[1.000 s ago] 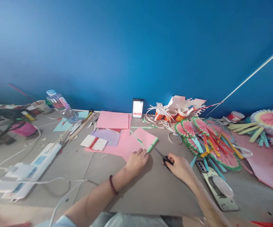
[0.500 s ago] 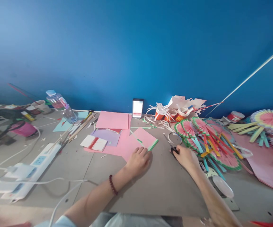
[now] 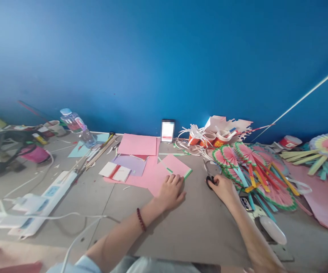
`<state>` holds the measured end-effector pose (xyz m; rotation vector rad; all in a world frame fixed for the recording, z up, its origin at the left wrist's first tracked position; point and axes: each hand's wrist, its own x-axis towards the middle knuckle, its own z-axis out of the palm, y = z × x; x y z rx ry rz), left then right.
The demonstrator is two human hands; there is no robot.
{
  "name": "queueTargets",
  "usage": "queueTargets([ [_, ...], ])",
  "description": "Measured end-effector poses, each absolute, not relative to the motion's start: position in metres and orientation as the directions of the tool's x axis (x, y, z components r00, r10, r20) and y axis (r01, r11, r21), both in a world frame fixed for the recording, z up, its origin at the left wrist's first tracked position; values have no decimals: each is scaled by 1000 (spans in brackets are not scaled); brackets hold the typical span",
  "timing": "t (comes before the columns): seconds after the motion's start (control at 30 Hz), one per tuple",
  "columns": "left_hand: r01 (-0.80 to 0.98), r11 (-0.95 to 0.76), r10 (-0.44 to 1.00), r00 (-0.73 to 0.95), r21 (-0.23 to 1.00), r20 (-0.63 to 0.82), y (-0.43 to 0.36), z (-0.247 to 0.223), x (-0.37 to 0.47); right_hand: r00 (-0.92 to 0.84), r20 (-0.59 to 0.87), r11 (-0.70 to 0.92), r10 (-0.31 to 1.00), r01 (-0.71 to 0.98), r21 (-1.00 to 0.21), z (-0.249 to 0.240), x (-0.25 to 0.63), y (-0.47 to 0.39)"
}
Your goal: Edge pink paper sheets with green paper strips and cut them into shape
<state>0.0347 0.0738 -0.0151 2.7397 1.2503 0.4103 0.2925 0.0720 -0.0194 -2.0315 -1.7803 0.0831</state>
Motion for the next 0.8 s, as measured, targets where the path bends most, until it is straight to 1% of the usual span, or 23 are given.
queueTargets([
  [0.17, 721, -667, 744, 629, 190, 225, 73, -15, 33, 159, 237, -56, 958, 919, -391, -19, 291, 70],
  [0.37, 663, -728, 686, 701, 174, 194, 73, -11, 28, 170, 210, -99, 963, 944, -314, -17, 283, 67],
  [0.53, 584, -774, 632, 740, 244, 232, 71, -7, 23, 162, 167, -118, 973, 962, -247, -14, 276, 64],
  [0.67, 548, -773, 626, 740, 319, 247, 72, -3, 17, 196, 143, -158, 970, 958, -241, -12, 272, 61],
  [0.8, 516, -796, 593, 769, 315, 238, 75, -1, 15, 219, 167, -185, 961, 962, -199, -11, 271, 59],
])
